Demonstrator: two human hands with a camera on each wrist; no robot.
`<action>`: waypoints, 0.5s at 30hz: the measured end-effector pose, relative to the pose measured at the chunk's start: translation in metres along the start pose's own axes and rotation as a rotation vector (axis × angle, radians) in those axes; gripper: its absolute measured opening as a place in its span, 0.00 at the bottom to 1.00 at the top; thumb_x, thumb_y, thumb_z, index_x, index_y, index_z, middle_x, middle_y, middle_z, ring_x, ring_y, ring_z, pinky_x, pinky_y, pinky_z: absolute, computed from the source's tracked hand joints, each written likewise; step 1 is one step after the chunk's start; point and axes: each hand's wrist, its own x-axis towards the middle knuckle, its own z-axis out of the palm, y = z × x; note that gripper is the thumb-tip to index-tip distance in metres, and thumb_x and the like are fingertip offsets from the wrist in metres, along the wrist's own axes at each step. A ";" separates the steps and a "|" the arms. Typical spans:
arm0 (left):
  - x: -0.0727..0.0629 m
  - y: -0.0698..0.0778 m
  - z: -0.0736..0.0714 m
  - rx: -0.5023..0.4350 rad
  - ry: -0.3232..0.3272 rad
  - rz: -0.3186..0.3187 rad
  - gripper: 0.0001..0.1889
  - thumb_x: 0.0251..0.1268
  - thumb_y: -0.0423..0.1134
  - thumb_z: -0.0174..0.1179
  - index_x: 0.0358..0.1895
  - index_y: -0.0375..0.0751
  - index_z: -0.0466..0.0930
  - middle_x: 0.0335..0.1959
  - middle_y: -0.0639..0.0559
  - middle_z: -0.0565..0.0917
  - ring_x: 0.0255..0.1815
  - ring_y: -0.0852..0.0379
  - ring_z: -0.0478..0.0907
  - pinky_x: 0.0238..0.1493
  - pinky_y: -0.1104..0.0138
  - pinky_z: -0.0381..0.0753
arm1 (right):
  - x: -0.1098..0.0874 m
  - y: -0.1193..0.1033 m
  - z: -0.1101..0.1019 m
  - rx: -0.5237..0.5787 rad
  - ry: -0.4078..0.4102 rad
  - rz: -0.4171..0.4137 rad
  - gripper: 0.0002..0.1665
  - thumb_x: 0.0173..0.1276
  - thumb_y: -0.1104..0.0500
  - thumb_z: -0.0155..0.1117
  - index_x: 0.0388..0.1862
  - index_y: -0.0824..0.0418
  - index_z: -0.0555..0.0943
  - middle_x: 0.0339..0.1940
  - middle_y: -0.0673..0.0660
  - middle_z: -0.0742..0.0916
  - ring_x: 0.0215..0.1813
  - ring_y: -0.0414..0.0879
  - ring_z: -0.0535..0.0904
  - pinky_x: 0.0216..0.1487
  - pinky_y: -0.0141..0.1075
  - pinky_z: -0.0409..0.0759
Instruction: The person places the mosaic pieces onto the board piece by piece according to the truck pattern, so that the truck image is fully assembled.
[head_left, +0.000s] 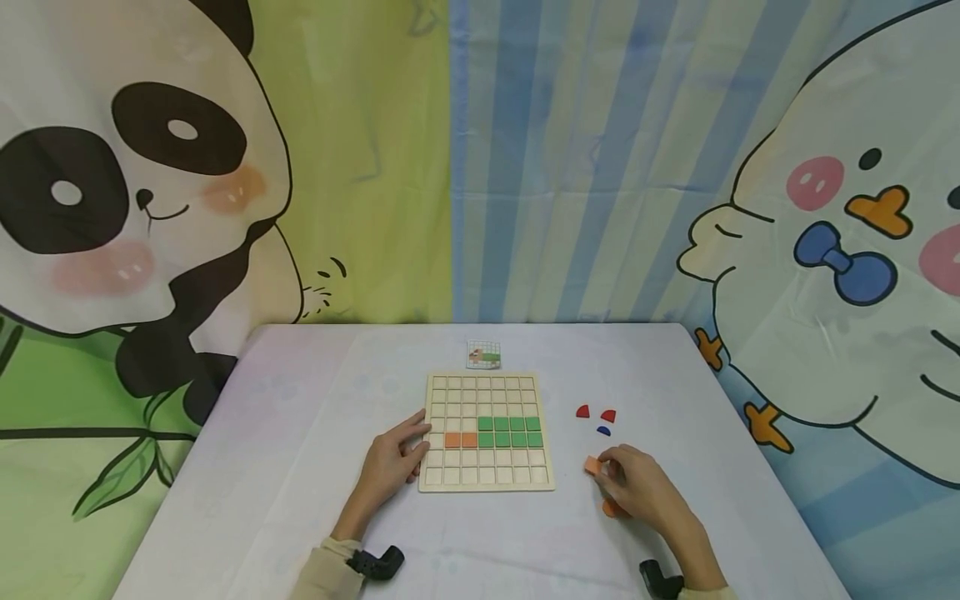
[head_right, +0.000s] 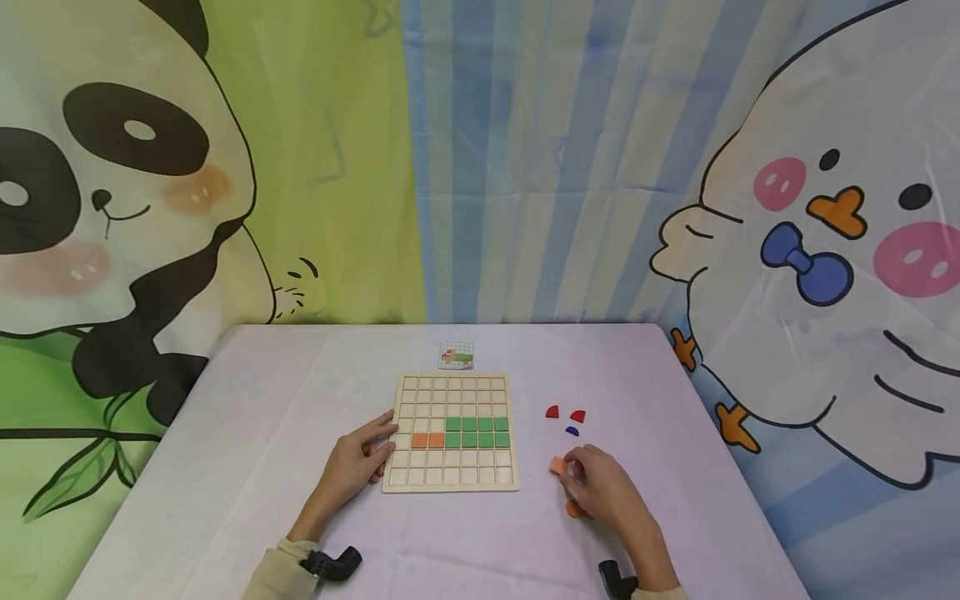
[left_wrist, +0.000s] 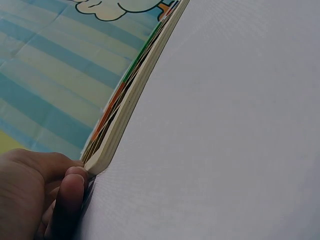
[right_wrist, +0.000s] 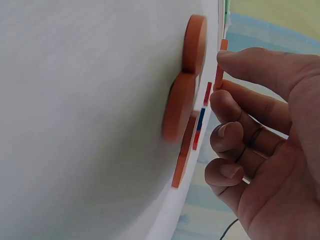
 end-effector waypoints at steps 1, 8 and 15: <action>0.000 0.000 0.000 -0.001 -0.002 -0.004 0.20 0.72 0.32 0.68 0.65 0.42 0.86 0.77 0.53 0.78 0.14 0.62 0.78 0.16 0.68 0.81 | 0.001 -0.002 0.000 0.000 0.002 0.000 0.13 0.65 0.56 0.79 0.48 0.57 0.89 0.32 0.47 0.81 0.36 0.41 0.74 0.36 0.29 0.78; -0.001 0.001 -0.001 -0.018 -0.016 -0.017 0.20 0.73 0.34 0.68 0.65 0.43 0.86 0.77 0.56 0.77 0.14 0.60 0.78 0.16 0.67 0.81 | 0.010 -0.019 0.005 0.023 0.018 -0.063 0.13 0.66 0.58 0.78 0.48 0.57 0.89 0.32 0.46 0.82 0.36 0.40 0.73 0.36 0.30 0.76; -0.001 0.001 -0.002 -0.020 -0.017 -0.016 0.19 0.73 0.33 0.67 0.65 0.43 0.86 0.78 0.55 0.77 0.15 0.61 0.79 0.17 0.68 0.81 | 0.021 -0.033 0.010 0.038 0.044 -0.148 0.13 0.67 0.57 0.77 0.49 0.57 0.89 0.33 0.43 0.82 0.38 0.39 0.74 0.38 0.30 0.77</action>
